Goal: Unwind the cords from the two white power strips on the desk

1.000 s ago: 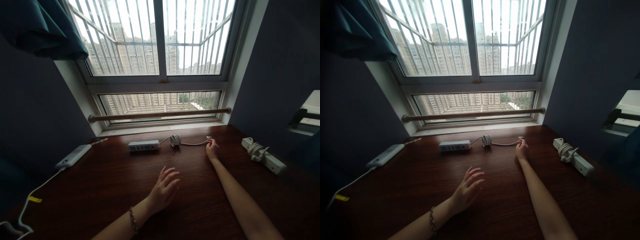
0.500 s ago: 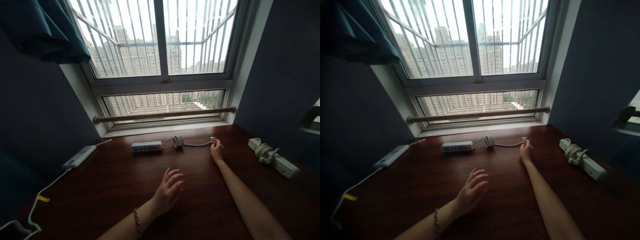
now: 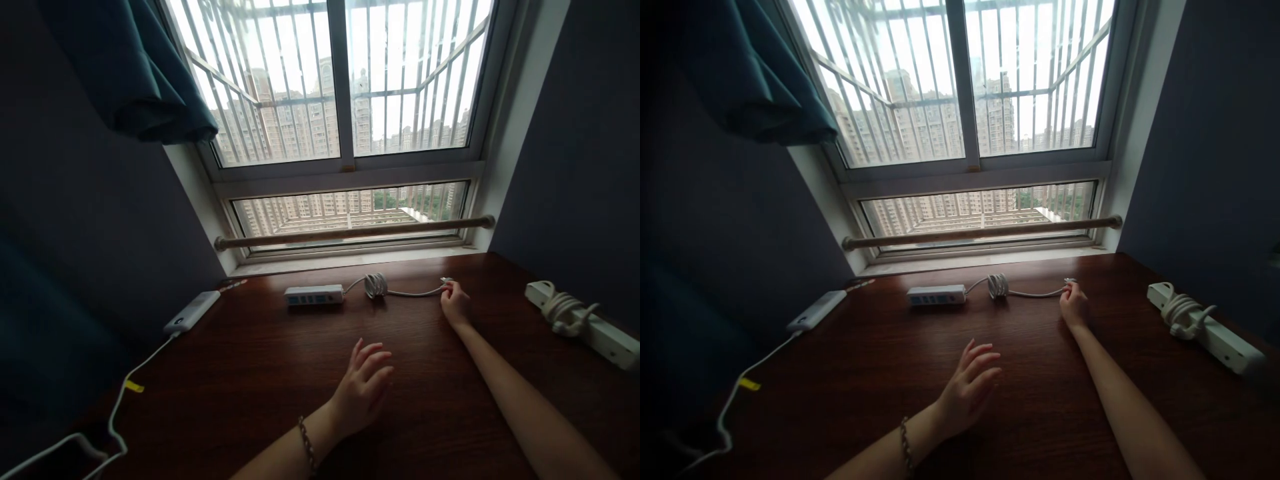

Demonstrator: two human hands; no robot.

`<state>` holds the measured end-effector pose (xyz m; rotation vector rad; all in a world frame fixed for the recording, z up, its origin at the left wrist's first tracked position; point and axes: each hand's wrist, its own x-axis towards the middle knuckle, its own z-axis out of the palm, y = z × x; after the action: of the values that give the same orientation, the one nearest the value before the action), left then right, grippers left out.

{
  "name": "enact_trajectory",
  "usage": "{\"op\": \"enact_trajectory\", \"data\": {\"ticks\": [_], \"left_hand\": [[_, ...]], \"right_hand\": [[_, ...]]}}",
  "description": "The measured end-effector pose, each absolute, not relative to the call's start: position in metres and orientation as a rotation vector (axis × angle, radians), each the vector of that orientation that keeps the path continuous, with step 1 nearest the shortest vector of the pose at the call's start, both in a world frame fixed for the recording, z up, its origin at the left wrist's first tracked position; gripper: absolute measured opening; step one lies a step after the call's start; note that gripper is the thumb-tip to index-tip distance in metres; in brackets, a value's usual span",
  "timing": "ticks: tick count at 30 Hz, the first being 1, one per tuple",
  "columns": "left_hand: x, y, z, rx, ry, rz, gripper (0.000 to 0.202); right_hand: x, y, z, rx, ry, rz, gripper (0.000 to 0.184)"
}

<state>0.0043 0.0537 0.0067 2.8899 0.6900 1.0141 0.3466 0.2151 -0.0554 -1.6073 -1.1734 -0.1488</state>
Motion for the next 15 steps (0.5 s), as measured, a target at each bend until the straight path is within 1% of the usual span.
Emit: {"op": "enact_trajectory", "data": {"ticks": [9,15], "left_hand": [[0.005,0.054,0.007,2.926,0.701,1.024,0.032],[0.006,0.051,0.007,2.959,0.688,1.064,0.031]], "right_hand": [[0.349,0.210,-0.050,-1.591,-1.105,-0.108,0.022],[0.382,0.215,-0.008,-1.533,-0.980,-0.027,0.021]]}}
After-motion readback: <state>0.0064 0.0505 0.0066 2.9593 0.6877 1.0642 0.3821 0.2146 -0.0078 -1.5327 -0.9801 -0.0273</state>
